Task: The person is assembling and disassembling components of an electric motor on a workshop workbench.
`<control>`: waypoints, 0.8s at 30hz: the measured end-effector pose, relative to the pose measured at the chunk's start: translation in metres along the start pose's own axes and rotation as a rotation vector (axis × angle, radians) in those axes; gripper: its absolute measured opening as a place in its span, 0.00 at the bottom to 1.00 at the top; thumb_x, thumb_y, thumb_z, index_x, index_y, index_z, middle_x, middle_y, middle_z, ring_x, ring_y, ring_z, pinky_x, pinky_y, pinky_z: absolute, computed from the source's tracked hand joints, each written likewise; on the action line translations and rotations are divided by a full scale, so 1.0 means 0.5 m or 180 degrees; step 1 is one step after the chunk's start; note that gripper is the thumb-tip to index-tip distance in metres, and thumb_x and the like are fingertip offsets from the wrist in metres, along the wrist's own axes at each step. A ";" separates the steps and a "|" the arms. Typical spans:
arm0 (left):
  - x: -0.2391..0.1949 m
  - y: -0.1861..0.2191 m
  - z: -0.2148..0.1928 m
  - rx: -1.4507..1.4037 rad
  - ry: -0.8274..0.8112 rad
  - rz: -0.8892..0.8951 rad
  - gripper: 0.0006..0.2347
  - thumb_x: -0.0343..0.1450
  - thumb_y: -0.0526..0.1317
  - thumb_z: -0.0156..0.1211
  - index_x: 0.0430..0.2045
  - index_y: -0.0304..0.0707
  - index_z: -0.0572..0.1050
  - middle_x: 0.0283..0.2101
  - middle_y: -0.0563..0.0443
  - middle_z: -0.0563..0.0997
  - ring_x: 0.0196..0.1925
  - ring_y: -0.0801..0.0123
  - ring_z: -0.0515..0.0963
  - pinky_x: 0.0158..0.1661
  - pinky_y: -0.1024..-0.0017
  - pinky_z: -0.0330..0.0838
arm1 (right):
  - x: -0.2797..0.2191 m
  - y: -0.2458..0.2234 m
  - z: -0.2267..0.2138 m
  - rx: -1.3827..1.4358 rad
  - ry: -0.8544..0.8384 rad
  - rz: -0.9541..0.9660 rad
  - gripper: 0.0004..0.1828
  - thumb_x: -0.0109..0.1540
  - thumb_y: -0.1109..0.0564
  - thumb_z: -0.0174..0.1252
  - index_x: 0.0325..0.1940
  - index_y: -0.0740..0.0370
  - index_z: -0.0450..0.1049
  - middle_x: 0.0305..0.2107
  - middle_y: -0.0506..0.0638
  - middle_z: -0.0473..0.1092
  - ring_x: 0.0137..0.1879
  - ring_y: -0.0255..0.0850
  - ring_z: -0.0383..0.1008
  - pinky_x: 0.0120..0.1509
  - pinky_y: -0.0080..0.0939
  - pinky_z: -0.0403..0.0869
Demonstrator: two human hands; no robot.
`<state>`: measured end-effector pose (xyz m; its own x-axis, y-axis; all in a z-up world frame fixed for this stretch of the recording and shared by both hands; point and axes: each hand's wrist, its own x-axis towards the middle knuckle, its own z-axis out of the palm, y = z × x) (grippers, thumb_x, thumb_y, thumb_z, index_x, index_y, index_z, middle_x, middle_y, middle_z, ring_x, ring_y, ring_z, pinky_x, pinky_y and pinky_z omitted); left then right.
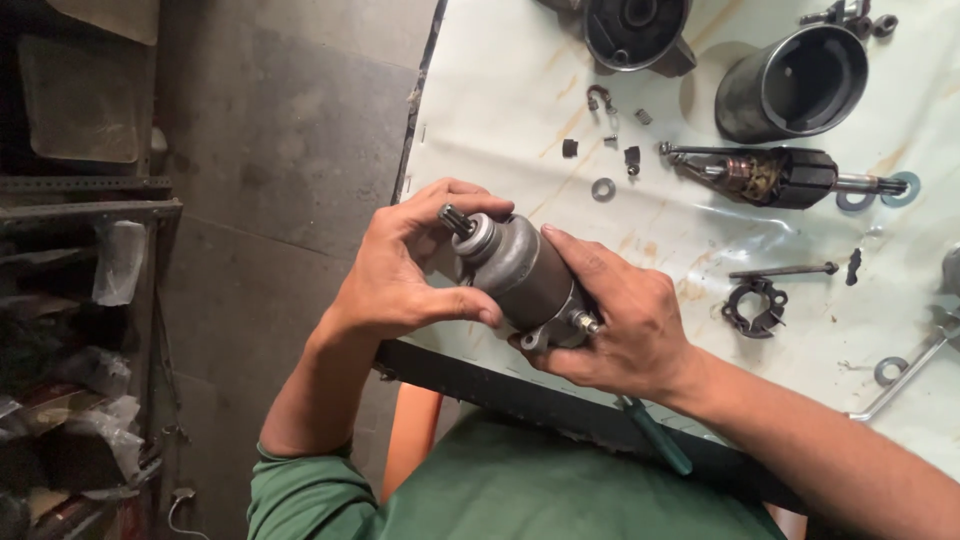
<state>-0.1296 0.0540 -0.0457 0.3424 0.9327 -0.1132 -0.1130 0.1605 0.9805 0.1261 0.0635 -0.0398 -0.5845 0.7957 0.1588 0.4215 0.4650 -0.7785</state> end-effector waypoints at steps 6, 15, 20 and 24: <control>-0.006 0.010 0.005 0.0094 -0.0020 -0.0055 0.33 0.57 0.42 0.84 0.56 0.30 0.75 0.56 0.49 0.76 0.59 0.71 0.76 0.58 0.73 0.74 | -0.045 0.018 0.003 0.0546 0.0259 0.0280 0.58 0.49 0.47 0.79 0.73 0.71 0.54 0.50 0.60 0.76 0.49 0.41 0.82 0.54 0.39 0.82; -0.031 0.040 0.101 0.0689 0.0300 -0.0020 0.36 0.46 0.48 0.86 0.47 0.32 0.77 0.44 0.55 0.80 0.47 0.77 0.80 0.50 0.76 0.77 | -0.114 -0.009 -0.077 0.3084 0.0233 0.1413 0.46 0.58 0.37 0.73 0.65 0.70 0.62 0.47 0.48 0.71 0.50 0.32 0.73 0.54 0.31 0.76; -0.007 0.031 0.167 0.0432 0.0369 -0.0305 0.36 0.45 0.51 0.86 0.44 0.31 0.77 0.40 0.55 0.82 0.44 0.77 0.82 0.47 0.77 0.78 | -0.177 0.034 -0.109 0.3812 -0.0061 0.1976 0.51 0.59 0.22 0.59 0.63 0.70 0.64 0.31 0.43 0.66 0.28 0.25 0.58 0.28 0.26 0.58; 0.001 0.012 0.191 0.0315 0.0378 -0.0413 0.36 0.46 0.51 0.86 0.44 0.31 0.77 0.40 0.55 0.83 0.43 0.76 0.82 0.47 0.76 0.79 | -0.177 0.030 -0.139 0.3754 -0.0458 0.2239 0.56 0.57 0.15 0.49 0.62 0.69 0.66 0.26 0.43 0.66 0.23 0.26 0.55 0.23 0.28 0.55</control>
<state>-0.0408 0.0246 -0.0244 0.2351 0.9387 -0.2521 0.0192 0.2548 0.9668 0.2322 0.0271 -0.0233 -0.5916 0.6436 -0.4856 -0.1337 -0.6723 -0.7281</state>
